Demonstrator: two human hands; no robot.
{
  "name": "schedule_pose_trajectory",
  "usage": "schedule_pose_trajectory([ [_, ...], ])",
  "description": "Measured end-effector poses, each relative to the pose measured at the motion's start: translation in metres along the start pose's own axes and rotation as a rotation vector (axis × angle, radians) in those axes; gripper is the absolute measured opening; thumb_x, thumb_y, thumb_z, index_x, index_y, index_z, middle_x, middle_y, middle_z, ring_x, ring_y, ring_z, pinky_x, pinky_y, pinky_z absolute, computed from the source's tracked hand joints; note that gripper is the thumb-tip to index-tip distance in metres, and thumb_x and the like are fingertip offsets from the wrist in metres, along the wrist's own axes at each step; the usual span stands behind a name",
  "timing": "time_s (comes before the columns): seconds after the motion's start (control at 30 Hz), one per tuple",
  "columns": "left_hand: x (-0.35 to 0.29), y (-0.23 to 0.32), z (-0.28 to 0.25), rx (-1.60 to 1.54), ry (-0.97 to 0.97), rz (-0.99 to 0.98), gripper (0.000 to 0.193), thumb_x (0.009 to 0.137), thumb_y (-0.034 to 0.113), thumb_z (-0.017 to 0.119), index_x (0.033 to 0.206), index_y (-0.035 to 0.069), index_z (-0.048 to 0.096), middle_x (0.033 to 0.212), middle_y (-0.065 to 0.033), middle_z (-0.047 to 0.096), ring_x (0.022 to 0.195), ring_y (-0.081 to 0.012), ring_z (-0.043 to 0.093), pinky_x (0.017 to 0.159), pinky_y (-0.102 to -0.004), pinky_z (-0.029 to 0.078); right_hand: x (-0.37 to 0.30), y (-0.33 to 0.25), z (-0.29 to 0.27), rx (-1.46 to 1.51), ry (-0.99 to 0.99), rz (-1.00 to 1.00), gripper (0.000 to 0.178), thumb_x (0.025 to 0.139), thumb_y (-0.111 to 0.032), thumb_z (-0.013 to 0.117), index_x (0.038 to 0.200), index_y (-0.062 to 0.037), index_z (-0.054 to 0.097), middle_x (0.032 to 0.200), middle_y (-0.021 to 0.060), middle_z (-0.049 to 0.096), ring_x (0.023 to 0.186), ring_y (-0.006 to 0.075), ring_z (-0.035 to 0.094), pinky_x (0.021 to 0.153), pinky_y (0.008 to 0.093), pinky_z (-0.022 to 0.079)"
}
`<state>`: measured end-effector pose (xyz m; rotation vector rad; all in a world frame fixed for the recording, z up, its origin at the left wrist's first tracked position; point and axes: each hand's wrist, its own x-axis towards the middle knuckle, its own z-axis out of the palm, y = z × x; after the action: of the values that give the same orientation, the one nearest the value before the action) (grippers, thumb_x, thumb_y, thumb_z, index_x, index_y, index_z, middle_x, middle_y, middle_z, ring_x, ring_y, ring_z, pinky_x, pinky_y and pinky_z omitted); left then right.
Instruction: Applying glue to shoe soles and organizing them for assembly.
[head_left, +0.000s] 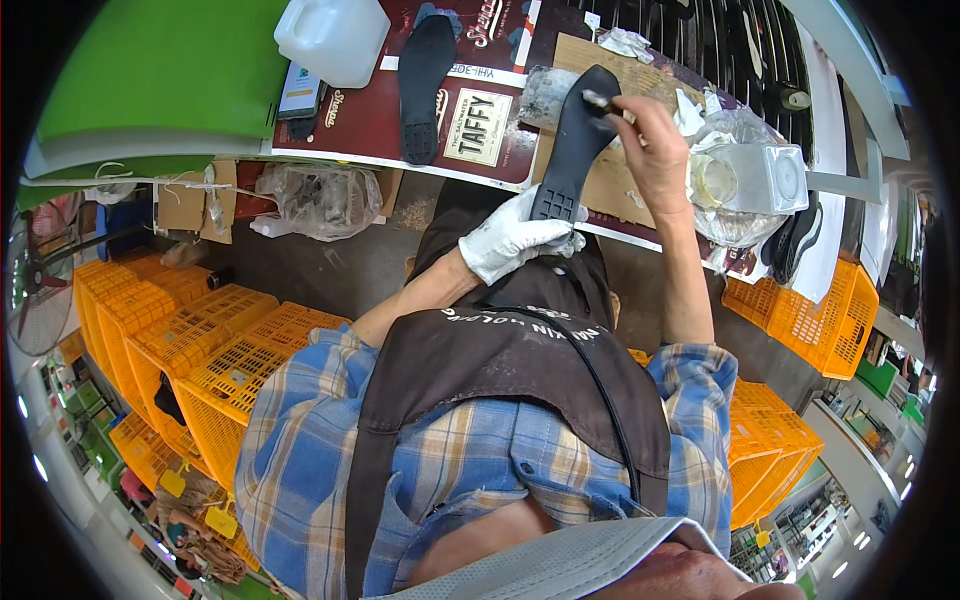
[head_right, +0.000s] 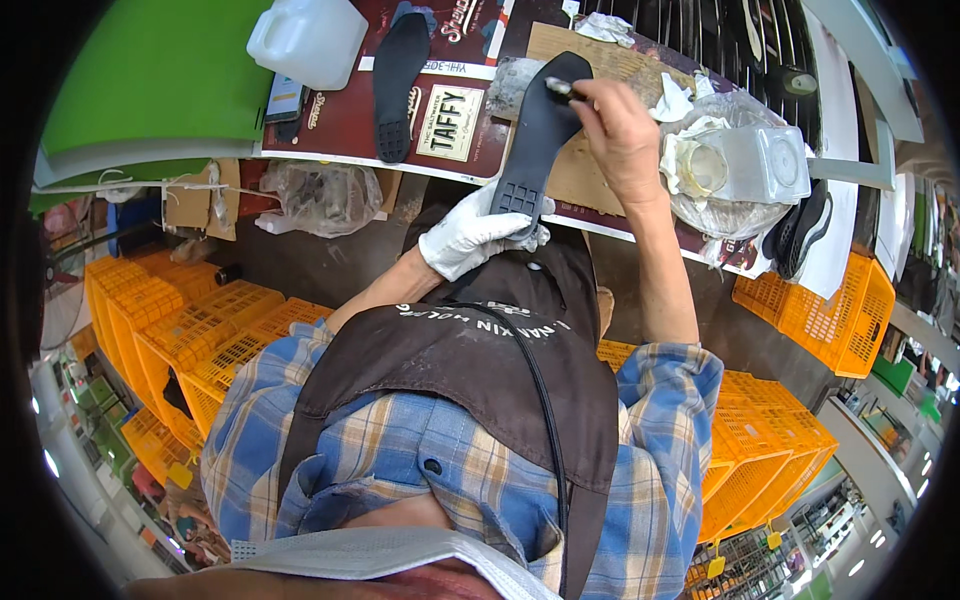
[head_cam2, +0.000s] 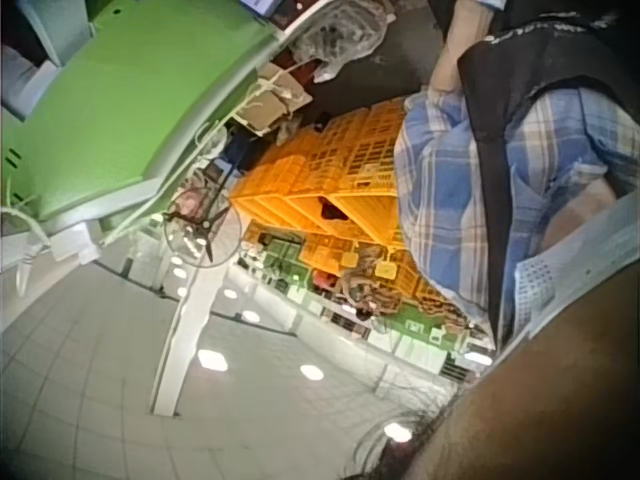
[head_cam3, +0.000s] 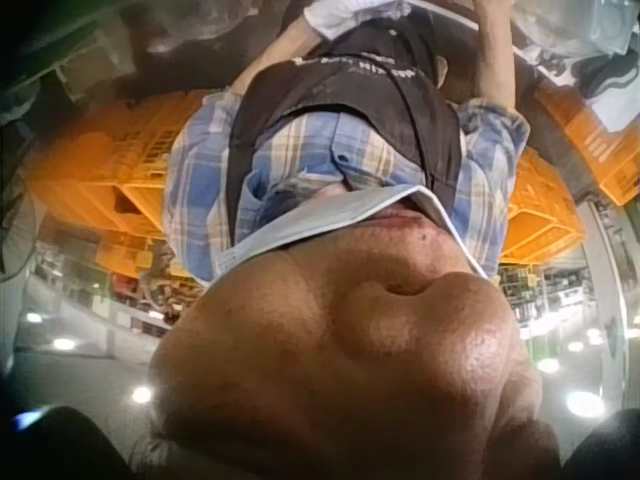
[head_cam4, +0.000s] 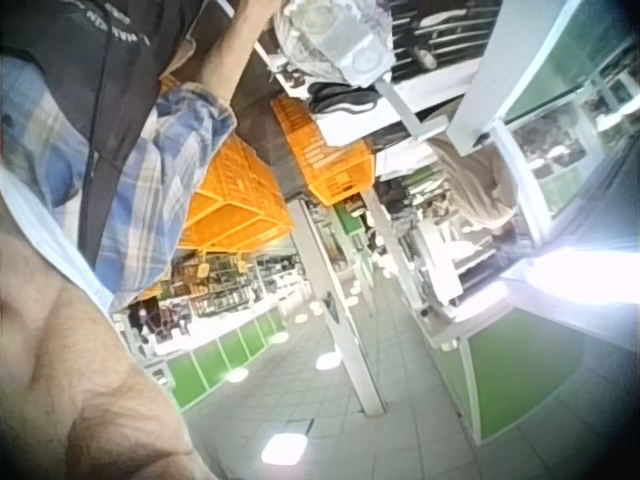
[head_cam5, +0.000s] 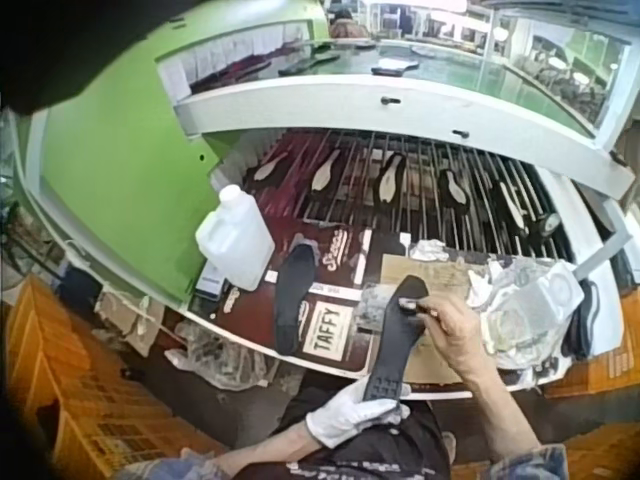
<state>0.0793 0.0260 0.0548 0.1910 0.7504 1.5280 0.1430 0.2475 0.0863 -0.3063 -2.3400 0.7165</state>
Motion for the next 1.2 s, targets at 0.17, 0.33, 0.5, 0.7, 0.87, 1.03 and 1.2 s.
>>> schedule_pose_trajectory([
  [0.17, -0.002, 0.002, 0.000, -0.001, 0.015, 0.013, 0.045, 0.090, 0.014, 0.065, 0.129, 0.002, 0.046, 0.119, -0.0130, 0.060, 0.098, -0.0210, 0.066, 0.083, -0.0328, 0.055, -0.013, -0.031, -0.007, 0.088, -0.180, 0.186, 0.021, 0.079, -0.005, 0.074, 0.099, -0.0026, 0.068, 0.085, 0.0087, 0.067, 0.068, 0.0166, 0.063, 0.061, 0.0285, 0.049],
  [0.33, -0.002, 0.002, -0.003, 0.004, -0.013, 0.017, 0.044, 0.090, 0.014, 0.064, 0.129, 0.002, 0.047, 0.118, -0.0129, 0.060, 0.098, -0.0213, 0.065, 0.082, -0.0330, 0.055, 0.007, 0.004, -0.018, 0.015, -0.024, 0.525, 0.020, 0.083, -0.011, 0.071, 0.100, -0.0010, 0.071, 0.082, 0.0094, 0.071, 0.068, 0.0103, 0.062, 0.063, 0.0248, 0.050],
  [0.5, -0.006, 0.003, -0.006, -0.019, 0.016, 0.011, 0.047, 0.089, 0.012, 0.064, 0.131, 0.002, 0.045, 0.118, -0.0133, 0.060, 0.096, -0.0216, 0.066, 0.080, -0.0320, 0.055, 0.013, 0.028, -0.019, 0.240, -0.107, 0.514, 0.021, 0.084, -0.012, 0.072, 0.101, 0.0020, 0.070, 0.084, 0.0061, 0.071, 0.077, 0.0088, 0.065, 0.071, 0.0234, 0.051],
  [0.7, -0.012, 0.003, -0.013, -0.013, 0.023, -0.002, 0.047, 0.089, 0.011, 0.064, 0.130, 0.001, 0.045, 0.119, -0.0138, 0.059, 0.094, -0.0213, 0.066, 0.079, -0.0311, 0.055, 0.034, 0.043, -0.018, 0.017, 0.065, 0.605, 0.021, 0.086, -0.011, 0.071, 0.102, 0.0025, 0.070, 0.087, 0.0068, 0.072, 0.079, 0.0099, 0.065, 0.072, 0.0239, 0.051],
  [0.87, -0.018, 0.005, -0.017, -0.034, 0.050, 0.031, 0.049, 0.087, 0.012, 0.066, 0.130, 0.000, 0.045, 0.120, -0.0130, 0.059, 0.091, -0.0204, 0.066, 0.076, -0.0300, 0.055, 0.041, 0.071, -0.012, 0.109, -0.201, 0.443, 0.022, 0.083, -0.013, 0.071, 0.099, 0.0031, 0.071, 0.083, 0.0093, 0.072, 0.075, 0.0104, 0.066, 0.070, 0.0236, 0.051],
  [1.03, -0.026, 0.005, -0.018, -0.038, 0.099, 0.058, 0.048, 0.087, 0.009, 0.065, 0.130, 0.001, 0.045, 0.119, -0.0125, 0.059, 0.087, -0.0192, 0.066, 0.073, -0.0291, 0.054, 0.055, 0.092, -0.011, 0.309, -0.268, 0.485, 0.022, 0.087, -0.012, 0.069, 0.104, 0.0029, 0.069, 0.092, 0.0060, 0.071, 0.082, 0.0099, 0.064, 0.075, 0.0214, 0.049],
  [1.2, -0.030, 0.008, -0.021, -0.052, 0.098, 0.055, 0.046, 0.088, 0.007, 0.062, 0.130, 0.001, 0.045, 0.118, -0.0123, 0.059, 0.085, -0.0186, 0.066, 0.073, -0.0284, 0.054, 0.068, 0.100, -0.006, -0.084, -0.101, 0.498, 0.023, 0.088, -0.013, 0.068, 0.104, 0.0039, 0.068, 0.091, 0.0058, 0.072, 0.079, 0.0107, 0.065, 0.075, 0.0230, 0.050],
])
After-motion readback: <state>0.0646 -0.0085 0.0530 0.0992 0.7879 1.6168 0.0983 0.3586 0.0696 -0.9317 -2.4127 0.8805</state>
